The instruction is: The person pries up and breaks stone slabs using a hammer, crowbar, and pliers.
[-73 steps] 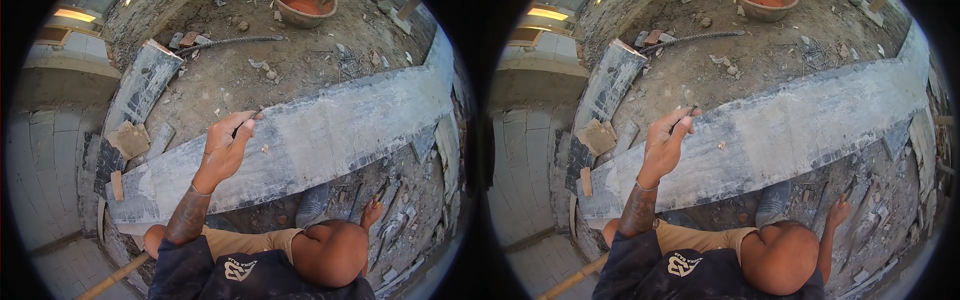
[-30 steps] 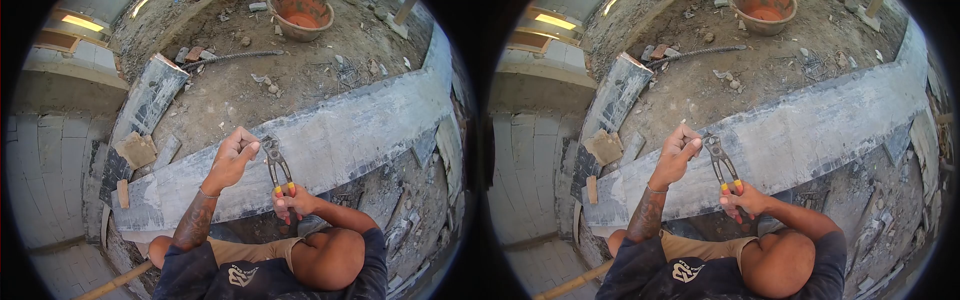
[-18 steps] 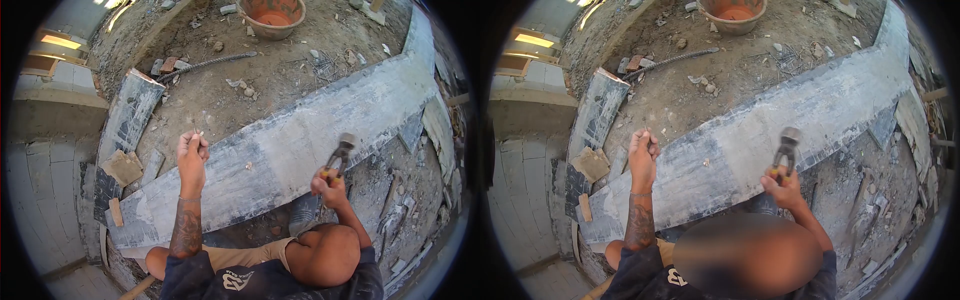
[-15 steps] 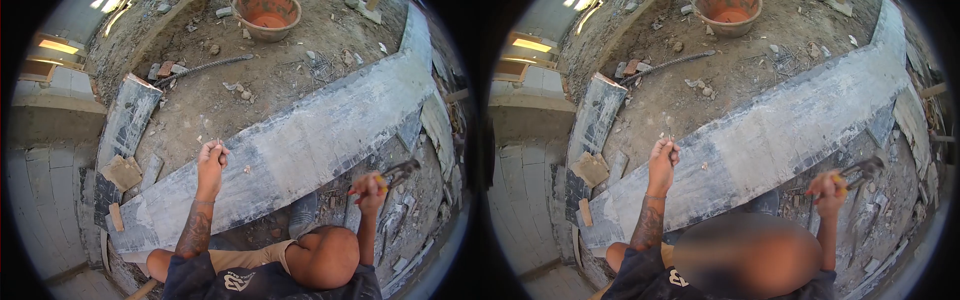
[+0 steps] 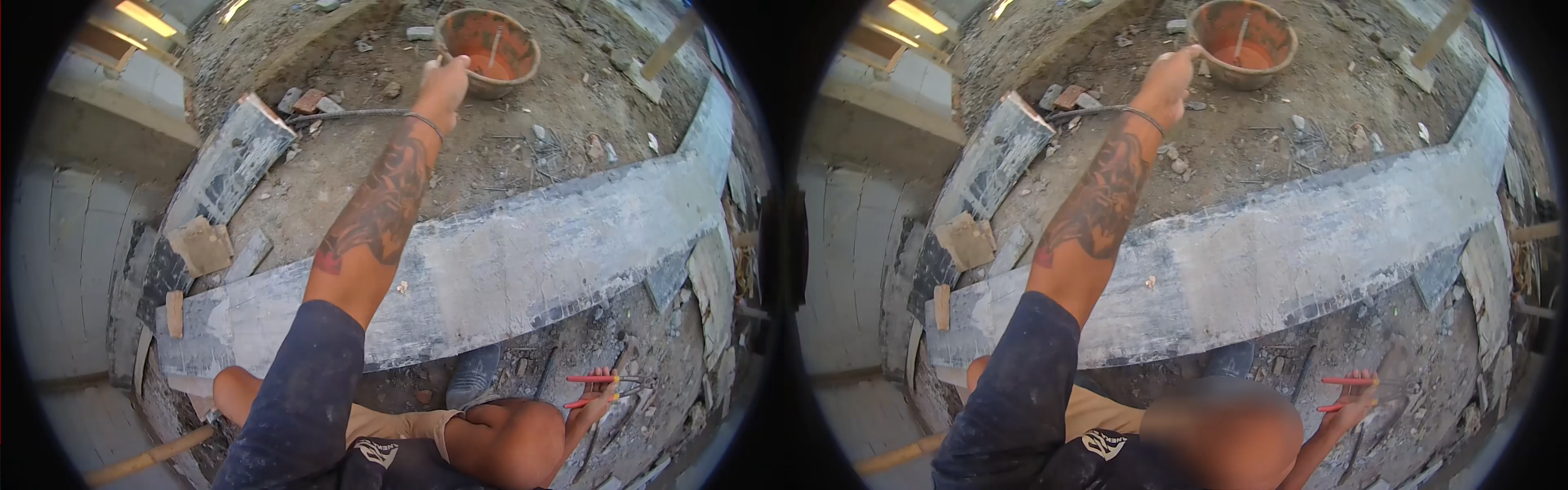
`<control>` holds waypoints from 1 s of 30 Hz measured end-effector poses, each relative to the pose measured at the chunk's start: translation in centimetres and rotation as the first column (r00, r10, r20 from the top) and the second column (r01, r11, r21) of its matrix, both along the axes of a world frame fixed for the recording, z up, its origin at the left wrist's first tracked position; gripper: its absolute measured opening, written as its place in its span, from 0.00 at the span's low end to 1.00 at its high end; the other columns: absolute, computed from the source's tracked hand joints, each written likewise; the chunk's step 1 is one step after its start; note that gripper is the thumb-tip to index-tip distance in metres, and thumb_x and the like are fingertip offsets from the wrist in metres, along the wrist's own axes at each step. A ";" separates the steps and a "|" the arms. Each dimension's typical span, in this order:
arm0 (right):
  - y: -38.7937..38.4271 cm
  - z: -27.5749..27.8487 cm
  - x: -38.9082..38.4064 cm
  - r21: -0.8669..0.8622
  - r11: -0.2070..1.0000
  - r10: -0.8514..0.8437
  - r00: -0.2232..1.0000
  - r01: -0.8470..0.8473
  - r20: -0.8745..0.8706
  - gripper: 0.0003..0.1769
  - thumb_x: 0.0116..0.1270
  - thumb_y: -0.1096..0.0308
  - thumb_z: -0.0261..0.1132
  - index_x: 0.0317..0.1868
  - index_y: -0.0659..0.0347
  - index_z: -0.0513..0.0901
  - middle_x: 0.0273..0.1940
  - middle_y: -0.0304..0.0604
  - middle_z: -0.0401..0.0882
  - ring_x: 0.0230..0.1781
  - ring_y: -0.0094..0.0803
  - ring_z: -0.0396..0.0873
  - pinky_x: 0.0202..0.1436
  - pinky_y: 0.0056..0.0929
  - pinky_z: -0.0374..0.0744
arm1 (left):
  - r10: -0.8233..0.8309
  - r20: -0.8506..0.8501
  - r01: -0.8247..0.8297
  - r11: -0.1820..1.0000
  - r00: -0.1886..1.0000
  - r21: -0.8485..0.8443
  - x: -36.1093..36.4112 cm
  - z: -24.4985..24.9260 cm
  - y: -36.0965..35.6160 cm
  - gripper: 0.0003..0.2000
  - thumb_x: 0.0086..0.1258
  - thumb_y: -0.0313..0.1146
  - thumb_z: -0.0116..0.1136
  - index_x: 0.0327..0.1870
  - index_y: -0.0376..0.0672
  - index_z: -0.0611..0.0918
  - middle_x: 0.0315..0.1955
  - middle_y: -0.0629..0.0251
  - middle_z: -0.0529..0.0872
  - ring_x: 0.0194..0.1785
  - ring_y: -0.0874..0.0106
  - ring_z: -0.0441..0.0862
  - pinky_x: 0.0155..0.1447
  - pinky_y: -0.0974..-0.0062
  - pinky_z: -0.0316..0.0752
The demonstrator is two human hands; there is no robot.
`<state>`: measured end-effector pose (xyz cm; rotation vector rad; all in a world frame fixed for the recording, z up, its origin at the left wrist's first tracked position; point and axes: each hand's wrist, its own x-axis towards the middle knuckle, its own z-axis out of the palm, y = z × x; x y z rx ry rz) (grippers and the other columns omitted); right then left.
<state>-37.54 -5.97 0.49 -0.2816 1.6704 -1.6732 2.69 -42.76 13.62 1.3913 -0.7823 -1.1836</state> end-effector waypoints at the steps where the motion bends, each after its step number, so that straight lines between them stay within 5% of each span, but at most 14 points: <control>1: -0.7 -0.1 0.6 0.049 0.999 0.000 1.000 0.000 0.006 0.30 0.69 0.51 0.51 0.60 0.68 0.63 0.53 0.50 0.68 0.54 0.40 0.70 0.61 0.40 0.68 | -0.063 0.045 0.066 0.994 0.997 -0.083 0.4 -1.0 1.2 0.24 0.65 0.41 0.52 0.57 0.35 0.69 0.53 0.52 0.73 0.61 0.62 0.65 0.63 0.62 0.60; 3: -1.2 -2.7 -1.0 0.180 0.983 0.010 0.998 -0.022 0.069 0.28 0.70 0.51 0.50 0.60 0.65 0.63 0.56 0.51 0.66 0.54 0.40 0.69 0.59 0.39 0.70 | 0.148 0.405 -0.100 0.985 0.902 -0.137 -0.5 -5.0 7.6 0.21 0.62 0.43 0.56 0.49 0.35 0.74 0.50 0.51 0.73 0.58 0.62 0.67 0.62 0.67 0.60; 4: -0.6 -8.6 -7.5 0.327 0.945 -0.034 0.996 0.006 0.078 0.28 0.62 0.47 0.60 0.54 0.60 0.73 0.48 0.43 0.72 0.44 0.35 0.72 0.49 0.34 0.73 | 0.188 0.550 -0.057 0.967 0.814 -0.247 -0.5 -8.1 11.8 0.20 0.60 0.42 0.58 0.46 0.35 0.75 0.48 0.49 0.73 0.58 0.59 0.67 0.62 0.65 0.60; 5: -2.2 -8.3 -7.5 0.387 0.922 0.024 1.000 -0.023 0.003 0.28 0.62 0.48 0.60 0.54 0.60 0.73 0.48 0.43 0.72 0.44 0.35 0.72 0.49 0.33 0.73 | 0.106 0.580 -0.031 0.990 0.808 -0.138 -0.4 -9.5 17.0 0.19 0.59 0.40 0.59 0.45 0.36 0.75 0.47 0.48 0.73 0.58 0.56 0.67 0.62 0.64 0.59; 9: -6.2 -6.8 -3.3 0.491 0.866 0.184 0.973 -0.094 -0.138 0.27 0.63 0.49 0.58 0.55 0.60 0.72 0.47 0.44 0.73 0.44 0.35 0.73 0.48 0.33 0.73 | 0.393 0.687 -0.538 0.843 0.612 -0.003 -2.5 -14.1 35.6 0.17 0.59 0.39 0.60 0.41 0.36 0.72 0.40 0.55 0.71 0.46 0.62 0.69 0.53 0.67 0.64; 11: -7.0 -6.8 -2.6 0.519 0.846 0.235 0.958 -0.119 -0.164 0.27 0.64 0.50 0.58 0.55 0.60 0.71 0.47 0.45 0.73 0.44 0.36 0.73 0.48 0.33 0.74 | 0.380 0.619 -0.672 0.656 0.688 0.344 -3.3 -13.5 41.5 0.21 0.56 0.41 0.63 0.42 0.34 0.70 0.37 0.55 0.72 0.47 0.62 0.68 0.52 0.66 0.64; 13: -7.7 -7.0 -1.8 0.536 0.832 0.275 0.946 -0.143 -0.175 0.26 0.64 0.50 0.57 0.56 0.60 0.71 0.47 0.45 0.74 0.44 0.36 0.74 0.48 0.32 0.74 | 0.606 0.458 -0.742 0.375 0.650 0.556 -2.4 -13.6 44.4 0.28 0.56 0.50 0.62 0.43 0.32 0.68 0.39 0.55 0.71 0.46 0.65 0.68 0.51 0.67 0.65; 16: -8.2 -7.2 -1.3 0.536 0.829 0.299 0.937 -0.160 -0.182 0.26 0.65 0.51 0.56 0.56 0.60 0.71 0.47 0.46 0.75 0.44 0.36 0.74 0.48 0.32 0.74 | 0.748 0.425 -0.740 0.130 0.511 0.660 1.0 -13.1 44.3 0.36 0.57 0.57 0.58 0.49 0.29 0.65 0.48 0.49 0.69 0.54 0.63 0.68 0.57 0.68 0.63; 20: -8.1 -7.4 -1.2 0.521 0.832 0.324 0.929 -0.191 -0.177 0.25 0.66 0.52 0.55 0.57 0.60 0.70 0.46 0.46 0.75 0.44 0.37 0.75 0.47 0.32 0.74 | 0.914 0.281 -0.747 0.034 0.292 0.664 3.9 -21.9 47.2 0.19 0.63 0.48 0.57 0.45 0.43 0.71 0.38 0.64 0.75 0.42 0.67 0.75 0.48 0.65 0.73; 24: -6.8 -10.2 -2.3 0.509 0.822 0.402 0.893 -0.256 -0.200 0.25 0.67 0.54 0.54 0.58 0.60 0.69 0.46 0.47 0.76 0.44 0.37 0.76 0.47 0.31 0.75 | 0.979 -0.103 -0.696 0.196 0.174 0.691 3.9 -14.5 47.0 0.20 0.67 0.46 0.50 0.53 0.42 0.70 0.50 0.60 0.75 0.54 0.61 0.73 0.59 0.61 0.68; 25: -6.6 -10.5 -1.6 0.333 0.876 0.277 0.929 -0.349 0.244 0.24 0.68 0.55 0.53 0.59 0.60 0.68 0.49 0.49 0.76 0.43 0.39 0.77 0.45 0.31 0.76 | 0.924 -0.287 -0.642 0.382 0.253 0.664 4.7 -15.3 49.0 0.23 0.67 0.46 0.50 0.57 0.40 0.66 0.53 0.57 0.71 0.52 0.59 0.74 0.60 0.58 0.68; 26: -6.5 -4.0 6.1 0.348 0.866 0.346 0.933 -0.358 0.099 0.24 0.69 0.56 0.52 0.59 0.62 0.68 0.49 0.51 0.76 0.43 0.39 0.78 0.43 0.32 0.77 | 0.922 -0.331 -0.597 0.384 0.202 0.705 5.5 -15.1 49.3 0.26 0.67 0.48 0.50 0.60 0.42 0.64 0.56 0.58 0.70 0.59 0.61 0.68 0.64 0.61 0.63; 27: -6.7 -2.6 8.3 0.271 0.861 0.393 0.902 -0.430 0.181 0.24 0.68 0.56 0.52 0.58 0.64 0.67 0.48 0.53 0.75 0.43 0.39 0.78 0.41 0.31 0.77 | 0.965 -0.200 -0.594 0.263 0.172 0.760 5.8 -14.1 48.0 0.29 0.65 0.52 0.51 0.62 0.44 0.64 0.59 0.59 0.68 0.64 0.63 0.62 0.66 0.65 0.59; 30: -8.5 -1.7 11.3 0.369 0.854 0.349 0.929 -0.368 0.119 0.21 0.63 0.58 0.61 0.49 0.65 0.70 0.35 0.42 0.73 0.30 0.29 0.77 0.30 0.24 0.77 | 0.965 -0.165 -0.554 0.254 0.206 0.793 6.5 -15.2 47.7 0.27 0.62 0.53 0.54 0.58 0.47 0.68 0.54 0.64 0.70 0.58 0.66 0.66 0.60 0.68 0.63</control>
